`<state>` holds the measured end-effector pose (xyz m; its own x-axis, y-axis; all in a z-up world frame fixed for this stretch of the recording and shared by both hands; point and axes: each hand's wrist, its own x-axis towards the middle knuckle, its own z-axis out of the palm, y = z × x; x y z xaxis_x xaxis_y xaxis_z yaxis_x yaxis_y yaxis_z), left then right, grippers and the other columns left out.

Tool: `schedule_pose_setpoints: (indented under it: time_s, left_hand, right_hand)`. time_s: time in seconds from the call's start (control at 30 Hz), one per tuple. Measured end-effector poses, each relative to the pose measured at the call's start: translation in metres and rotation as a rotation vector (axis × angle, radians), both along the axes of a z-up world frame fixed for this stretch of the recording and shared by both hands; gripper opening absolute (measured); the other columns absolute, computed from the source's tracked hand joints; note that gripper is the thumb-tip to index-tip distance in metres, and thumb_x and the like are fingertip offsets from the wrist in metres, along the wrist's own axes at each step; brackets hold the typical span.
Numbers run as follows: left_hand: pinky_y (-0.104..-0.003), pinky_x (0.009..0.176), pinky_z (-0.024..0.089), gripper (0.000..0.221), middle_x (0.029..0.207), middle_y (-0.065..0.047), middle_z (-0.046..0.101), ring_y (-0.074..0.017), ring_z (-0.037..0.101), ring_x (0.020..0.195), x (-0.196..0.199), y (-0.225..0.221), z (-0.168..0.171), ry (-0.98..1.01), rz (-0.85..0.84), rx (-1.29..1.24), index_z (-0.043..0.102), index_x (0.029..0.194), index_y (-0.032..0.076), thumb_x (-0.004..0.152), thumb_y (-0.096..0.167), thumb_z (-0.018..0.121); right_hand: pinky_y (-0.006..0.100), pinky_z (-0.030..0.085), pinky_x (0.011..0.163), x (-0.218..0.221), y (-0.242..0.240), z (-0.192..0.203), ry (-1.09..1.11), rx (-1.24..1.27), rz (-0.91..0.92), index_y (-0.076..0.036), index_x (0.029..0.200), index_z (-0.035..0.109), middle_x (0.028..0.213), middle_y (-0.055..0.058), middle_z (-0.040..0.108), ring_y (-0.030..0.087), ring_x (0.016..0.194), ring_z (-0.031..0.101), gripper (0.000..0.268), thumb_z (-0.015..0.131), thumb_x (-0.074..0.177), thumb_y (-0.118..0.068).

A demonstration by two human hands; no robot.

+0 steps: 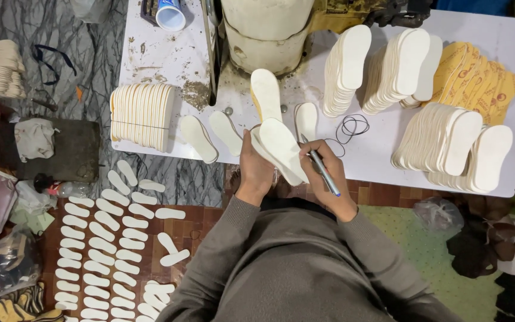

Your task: Writing or labeling on individual shoe soles using a marker at a workbench.

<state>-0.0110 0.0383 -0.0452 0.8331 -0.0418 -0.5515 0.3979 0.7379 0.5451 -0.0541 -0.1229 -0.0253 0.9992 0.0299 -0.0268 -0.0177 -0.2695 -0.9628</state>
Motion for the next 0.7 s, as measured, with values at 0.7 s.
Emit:
schedule_pose_setpoints:
  time_s: [0.7]
  left_hand:
    - [-0.053,0.119,0.035,0.055,0.146,-0.027,0.040,-0.0408,0.036,0.144,-0.017,0.010,0.030,0.017,-0.161,0.258,0.030,0.149,-0.003,0.109,0.034,0.029]
  right_hand:
    - [0.046,0.032,0.124,0.079,-0.018,-0.143,-0.166,-0.663,0.010,-0.010,0.100,0.061,0.082,0.016,0.076,0.033,0.100,0.075,0.020,0.077,0.095,-0.021]
